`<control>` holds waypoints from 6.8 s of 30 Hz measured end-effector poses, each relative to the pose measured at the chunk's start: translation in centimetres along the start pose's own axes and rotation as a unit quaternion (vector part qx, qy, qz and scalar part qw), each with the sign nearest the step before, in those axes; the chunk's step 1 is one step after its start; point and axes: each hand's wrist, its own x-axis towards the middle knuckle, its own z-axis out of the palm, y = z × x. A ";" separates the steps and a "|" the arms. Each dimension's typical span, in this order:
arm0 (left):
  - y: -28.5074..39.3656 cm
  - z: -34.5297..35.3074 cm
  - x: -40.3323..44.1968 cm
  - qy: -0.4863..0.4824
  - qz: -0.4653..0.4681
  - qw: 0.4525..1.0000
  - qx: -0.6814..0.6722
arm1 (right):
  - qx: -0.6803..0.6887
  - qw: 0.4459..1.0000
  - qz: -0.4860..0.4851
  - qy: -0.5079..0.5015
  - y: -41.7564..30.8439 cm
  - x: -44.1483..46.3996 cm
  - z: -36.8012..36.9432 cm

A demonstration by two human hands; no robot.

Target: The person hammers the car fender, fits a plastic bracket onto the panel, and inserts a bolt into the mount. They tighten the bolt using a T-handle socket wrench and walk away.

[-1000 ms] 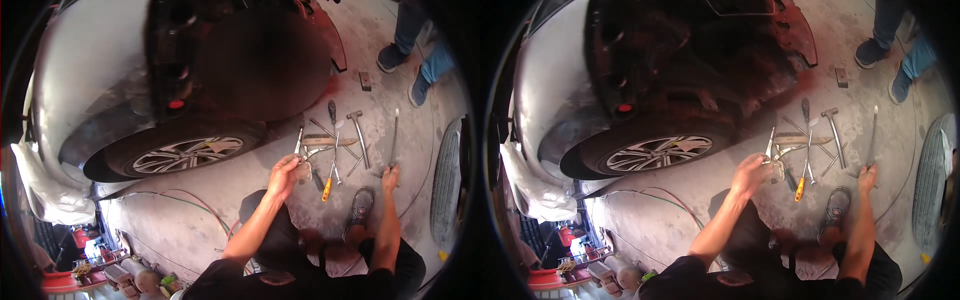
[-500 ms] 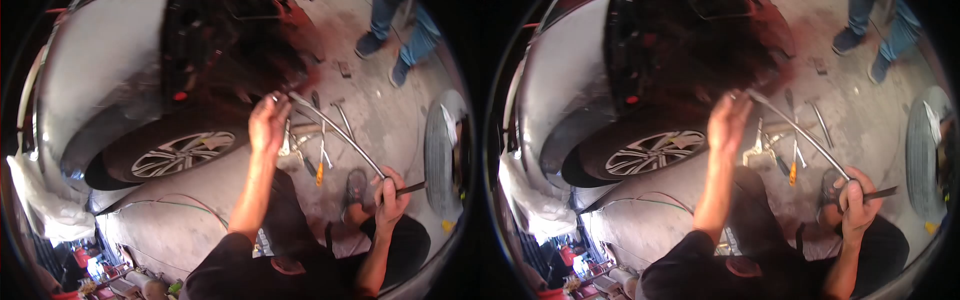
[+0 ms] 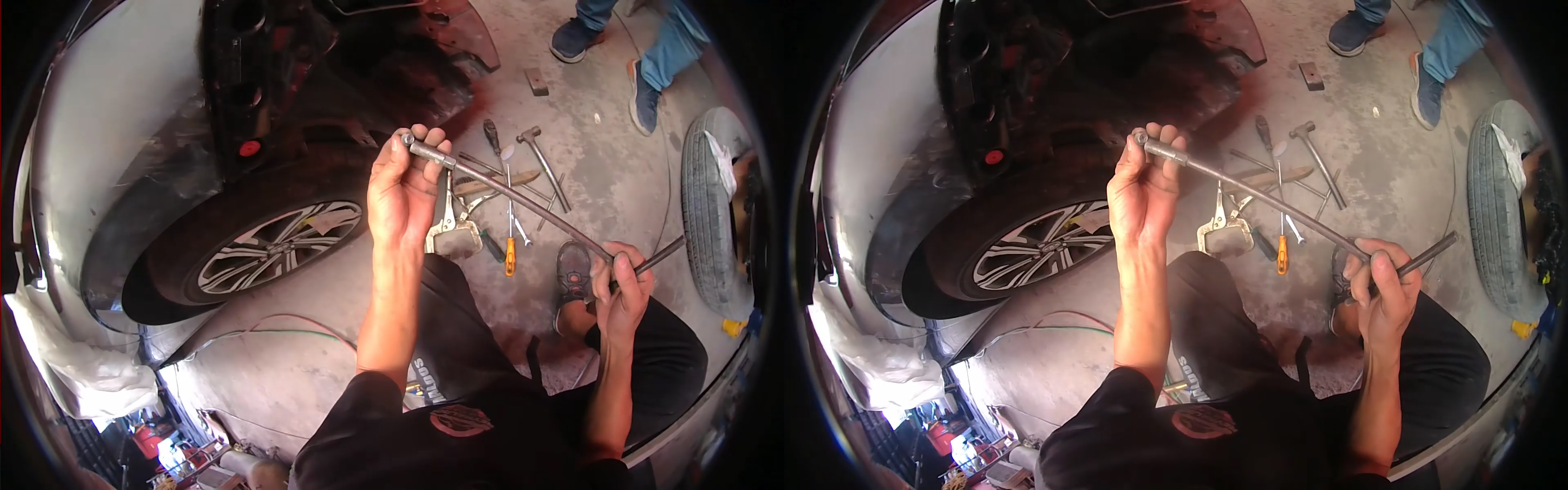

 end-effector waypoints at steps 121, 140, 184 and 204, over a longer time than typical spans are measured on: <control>14.2 17.4 1.4 -0.011 0.395 0.226 0.891 | 0.092 0.989 -0.006 -0.117 -5.5 0.9 10.4; 15.4 21.6 1.9 -0.113 0.409 0.070 0.903 | 0.003 0.989 -0.093 -0.115 -6.1 2.0 10.1; 16.1 18.9 1.2 -0.125 0.343 -0.057 0.929 | 0.014 0.975 -0.195 -0.104 -5.5 1.9 7.7; 12.0 16.4 0.1 -0.150 0.371 0.210 0.892 | 0.082 0.996 -0.005 -0.029 -3.5 3.5 7.7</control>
